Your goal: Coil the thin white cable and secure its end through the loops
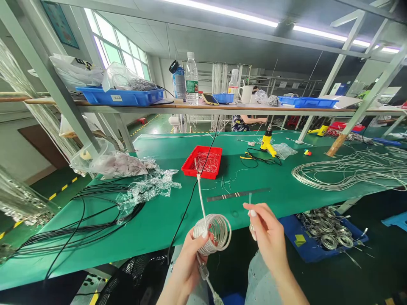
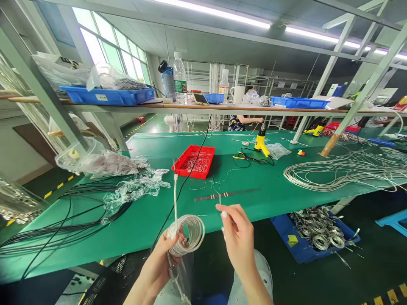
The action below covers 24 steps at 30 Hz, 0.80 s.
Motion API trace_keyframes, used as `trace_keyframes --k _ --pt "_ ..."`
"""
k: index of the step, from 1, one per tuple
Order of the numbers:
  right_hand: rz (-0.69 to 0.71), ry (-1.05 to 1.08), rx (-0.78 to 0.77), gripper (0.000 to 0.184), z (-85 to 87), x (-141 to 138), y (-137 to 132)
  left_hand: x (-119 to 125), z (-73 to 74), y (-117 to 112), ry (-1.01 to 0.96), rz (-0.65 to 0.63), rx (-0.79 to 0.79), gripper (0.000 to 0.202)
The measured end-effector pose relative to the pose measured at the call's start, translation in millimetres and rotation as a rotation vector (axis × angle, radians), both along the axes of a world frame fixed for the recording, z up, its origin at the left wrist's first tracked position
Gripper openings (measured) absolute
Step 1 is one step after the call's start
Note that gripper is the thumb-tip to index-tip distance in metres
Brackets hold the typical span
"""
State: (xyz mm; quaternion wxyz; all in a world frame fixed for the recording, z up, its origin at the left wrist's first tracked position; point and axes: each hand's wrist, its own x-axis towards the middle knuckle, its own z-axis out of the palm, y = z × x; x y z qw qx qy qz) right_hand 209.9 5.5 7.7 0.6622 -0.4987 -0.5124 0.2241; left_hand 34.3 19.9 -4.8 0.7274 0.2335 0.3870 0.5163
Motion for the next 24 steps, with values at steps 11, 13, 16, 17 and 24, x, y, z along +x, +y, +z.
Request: trace_keyframes --k 11,13,16,17,24 --pt "-0.098 -0.941 0.01 0.014 -6.8 0.6 -42.5 4.6 12.1 0.0 0.309 -0.278 0.271 0.044" --pt "-0.181 -1.041 0.06 0.015 -5.9 -0.2 -43.5 4.8 10.8 0.8 0.338 -0.327 0.282 0.05" --pt "-0.279 -1.088 0.07 0.016 -2.9 -0.4 -45.0 4.9 11.3 1.3 0.373 -0.344 0.293 0.052" --pt "-0.279 -1.091 0.075 0.017 -2.1 -1.1 -45.3 5.6 12.4 0.9 0.374 -0.352 0.298 0.05" --pt "-0.3 -0.961 0.158 0.023 -11.2 -14.5 -45.2 18.7 22.0 -6.5 0.28 -0.54 0.309 0.039"
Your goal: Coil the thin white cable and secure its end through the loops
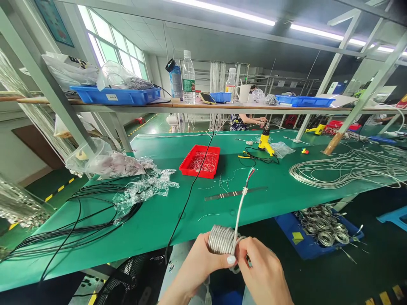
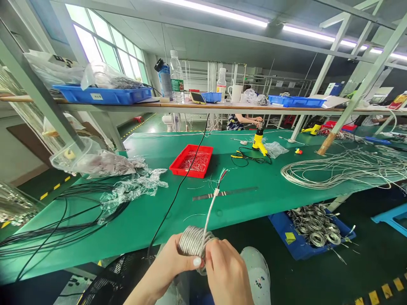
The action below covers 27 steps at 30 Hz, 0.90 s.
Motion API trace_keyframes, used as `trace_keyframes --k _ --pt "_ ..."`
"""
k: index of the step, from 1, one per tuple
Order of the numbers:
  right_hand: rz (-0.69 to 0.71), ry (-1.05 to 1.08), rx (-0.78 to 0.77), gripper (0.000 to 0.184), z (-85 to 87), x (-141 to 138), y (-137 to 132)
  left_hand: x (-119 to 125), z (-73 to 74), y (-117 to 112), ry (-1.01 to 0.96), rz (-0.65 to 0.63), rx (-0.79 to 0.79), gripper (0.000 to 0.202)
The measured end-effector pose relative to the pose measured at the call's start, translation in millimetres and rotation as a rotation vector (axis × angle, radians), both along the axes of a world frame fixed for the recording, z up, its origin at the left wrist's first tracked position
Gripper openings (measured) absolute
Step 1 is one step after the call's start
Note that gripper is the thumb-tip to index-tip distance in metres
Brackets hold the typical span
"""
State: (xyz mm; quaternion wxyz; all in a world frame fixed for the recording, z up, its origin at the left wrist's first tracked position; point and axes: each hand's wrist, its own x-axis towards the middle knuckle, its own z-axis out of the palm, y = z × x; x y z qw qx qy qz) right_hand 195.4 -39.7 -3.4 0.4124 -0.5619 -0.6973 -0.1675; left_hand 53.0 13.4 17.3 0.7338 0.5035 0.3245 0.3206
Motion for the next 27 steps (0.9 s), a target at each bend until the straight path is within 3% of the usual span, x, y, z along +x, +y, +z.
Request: trace_keyframes --k 5,11,15,18,21,23,25,27 --pt "-0.102 0.218 0.042 0.022 -8.4 -13.1 -9.1 -0.4 4.1 -0.9 -0.015 -0.116 -0.036 0.038" --pt "-0.201 0.572 0.119 0.029 -11.1 -30.3 -19.8 -3.1 4.5 -1.8 -0.03 -0.124 -0.036 0.048" --pt "0.002 0.794 -0.062 0.016 -21.9 -26.8 -22.6 -2.5 7.1 -1.9 -0.082 -0.141 -0.009 0.038" --pt "0.184 0.858 -0.161 0.01 -28.8 -13.9 -24.3 -3.8 8.7 -0.4 -0.059 -0.072 0.022 0.032" --pt "0.328 0.717 -0.154 0.01 -22.4 9.4 -27.2 -6.7 8.8 2.3 -0.024 -0.037 0.026 0.031" --pt "0.376 0.469 -0.089 0.019 -7.8 28.3 -28.3 -8.4 9.2 5.3 -0.003 -0.072 0.019 0.031" --pt "0.341 0.109 -0.093 0.038 12.1 44.8 -26.0 -8.8 10.5 9.2 0.021 -0.134 0.01 0.03" --pt "0.322 -0.215 -0.206 0.065 30.9 54.4 -19.0 -7.4 12.4 12.7 0.044 -0.214 0.01 0.029"
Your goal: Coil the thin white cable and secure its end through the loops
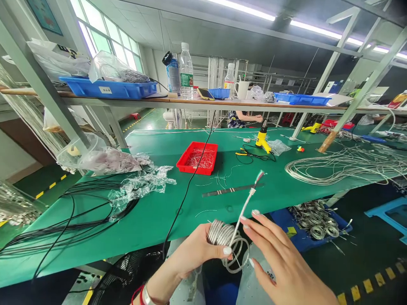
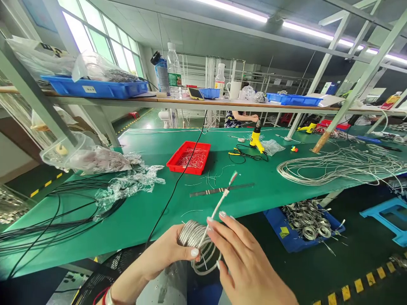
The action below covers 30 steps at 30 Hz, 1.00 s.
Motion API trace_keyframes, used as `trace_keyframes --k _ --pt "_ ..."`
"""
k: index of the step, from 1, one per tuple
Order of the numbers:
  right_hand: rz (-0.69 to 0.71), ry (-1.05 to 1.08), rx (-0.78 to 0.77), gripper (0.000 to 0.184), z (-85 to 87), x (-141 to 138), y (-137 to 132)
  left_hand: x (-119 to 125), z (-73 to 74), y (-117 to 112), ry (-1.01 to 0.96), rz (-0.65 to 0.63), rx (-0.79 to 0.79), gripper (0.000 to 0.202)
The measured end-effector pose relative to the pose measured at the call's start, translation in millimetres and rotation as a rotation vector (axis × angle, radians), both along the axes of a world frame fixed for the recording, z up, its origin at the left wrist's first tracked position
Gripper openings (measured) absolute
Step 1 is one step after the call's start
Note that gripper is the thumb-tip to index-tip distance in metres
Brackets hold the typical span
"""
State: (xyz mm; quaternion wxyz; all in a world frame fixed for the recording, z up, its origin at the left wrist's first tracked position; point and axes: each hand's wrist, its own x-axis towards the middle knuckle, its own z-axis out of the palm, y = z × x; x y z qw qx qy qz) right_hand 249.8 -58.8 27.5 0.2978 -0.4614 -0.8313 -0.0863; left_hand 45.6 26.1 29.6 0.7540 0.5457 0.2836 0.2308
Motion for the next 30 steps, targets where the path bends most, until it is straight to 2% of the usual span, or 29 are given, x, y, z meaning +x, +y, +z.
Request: trace_keyframes --k 1,3,5,7,10,13,16,20,23,26,28,30 --pt "0.03 -0.104 -0.049 0.077 7.0 1.7 5.2 1.2 0.9 1.3 0.012 -0.039 0.003 0.028" --pt "0.102 -0.178 -0.16 0.102 14.2 0.2 17.4 4.1 2.4 2.6 0.043 -0.116 0.022 0.027" --pt "0.147 -0.128 -0.284 0.12 13.1 -4.3 29.3 6.7 3.2 2.5 0.078 -0.18 0.055 0.026" --pt "0.16 -0.03 -0.416 0.124 7.4 -8.2 38.2 8.2 3.3 2.2 0.091 -0.241 0.072 0.028" --pt "0.216 0.165 -0.585 0.111 -2.4 -10.6 44.4 8.6 1.1 3.9 0.089 -0.35 0.117 0.031" --pt "0.301 0.427 -0.649 0.08 -12.3 -12.4 44.6 8.0 -2.7 8.0 0.072 -0.479 0.31 0.032" --pt "0.314 0.68 -0.561 0.048 -25.0 -17.4 41.7 7.9 -4.7 11.1 0.043 -0.527 0.468 0.033" --pt "0.277 0.887 -0.443 0.025 -41.0 -26.5 38.3 8.5 -3.9 13.5 0.094 -0.563 0.538 0.037" --pt "0.23 0.935 -0.383 0.015 -46.3 -30.0 38.0 9.3 -3.4 14.7 0.129 -0.594 0.58 0.037" --pt "0.174 0.894 -0.317 0.016 -45.9 -28.4 37.4 10.0 -3.5 14.7 0.143 -0.597 0.577 0.03" --pt "0.097 0.783 -0.258 0.018 -43.8 -25.6 35.8 10.2 -3.6 13.7 0.17 -0.544 0.549 0.021" --pt "0.017 0.636 -0.213 0.02 -41.1 -23.7 33.8 10.5 -3.5 12.1 0.243 -0.434 0.593 0.009"
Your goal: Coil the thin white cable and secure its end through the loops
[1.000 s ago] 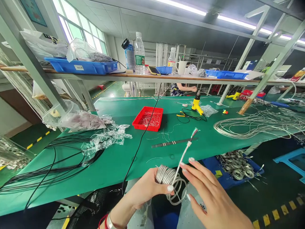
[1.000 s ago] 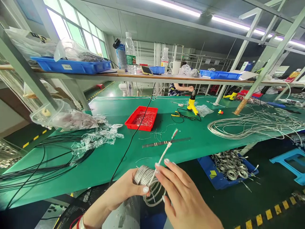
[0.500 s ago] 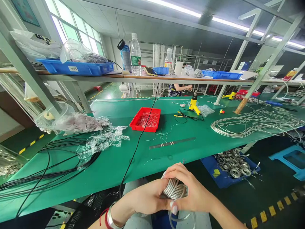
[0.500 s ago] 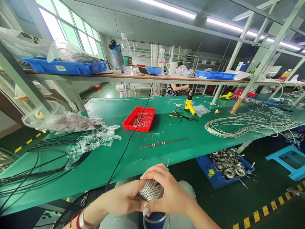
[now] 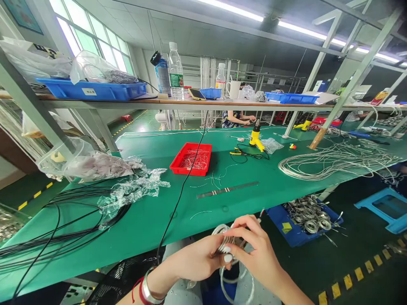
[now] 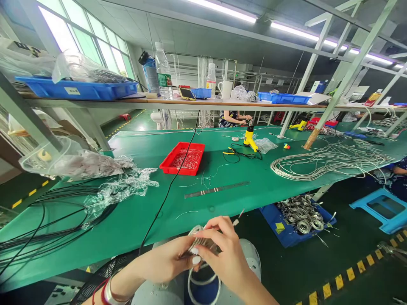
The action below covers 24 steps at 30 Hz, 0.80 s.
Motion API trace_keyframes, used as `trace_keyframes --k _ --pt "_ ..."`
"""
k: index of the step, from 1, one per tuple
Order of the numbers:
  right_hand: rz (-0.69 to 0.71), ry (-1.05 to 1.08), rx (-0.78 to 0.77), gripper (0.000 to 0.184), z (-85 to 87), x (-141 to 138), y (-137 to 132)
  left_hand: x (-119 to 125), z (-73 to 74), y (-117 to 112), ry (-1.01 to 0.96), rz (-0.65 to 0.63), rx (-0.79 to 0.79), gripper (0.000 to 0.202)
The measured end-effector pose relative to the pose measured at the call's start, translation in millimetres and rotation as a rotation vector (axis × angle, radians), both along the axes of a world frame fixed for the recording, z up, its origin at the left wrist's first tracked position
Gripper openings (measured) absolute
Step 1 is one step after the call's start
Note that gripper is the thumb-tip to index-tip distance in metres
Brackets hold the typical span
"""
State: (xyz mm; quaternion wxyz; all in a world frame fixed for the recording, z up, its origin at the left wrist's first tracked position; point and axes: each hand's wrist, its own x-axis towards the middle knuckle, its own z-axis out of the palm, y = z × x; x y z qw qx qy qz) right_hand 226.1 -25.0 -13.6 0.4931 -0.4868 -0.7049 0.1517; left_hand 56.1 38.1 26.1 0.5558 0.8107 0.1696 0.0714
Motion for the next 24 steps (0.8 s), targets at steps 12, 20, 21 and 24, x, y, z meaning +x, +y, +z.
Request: trace_keyframes --k 12,20,21,24 --pt "-0.413 -0.567 0.335 0.017 -7.5 -9.2 0.1 4.5 -3.2 -3.3 0.102 0.185 0.128 0.007" --pt "-0.275 -0.178 0.029 0.024 -4.3 -12.0 -4.6 10.5 -6.1 -6.1 0.093 0.223 0.168 0.007" --pt "-0.245 -0.16 0.009 0.023 -3.6 -12.1 -3.2 11.2 -5.6 -7.0 0.118 0.234 0.211 0.008" --pt "-0.158 -0.093 -0.027 0.026 -2.9 -11.7 2.7 11.8 -3.9 -8.4 0.206 0.275 0.344 0.012"
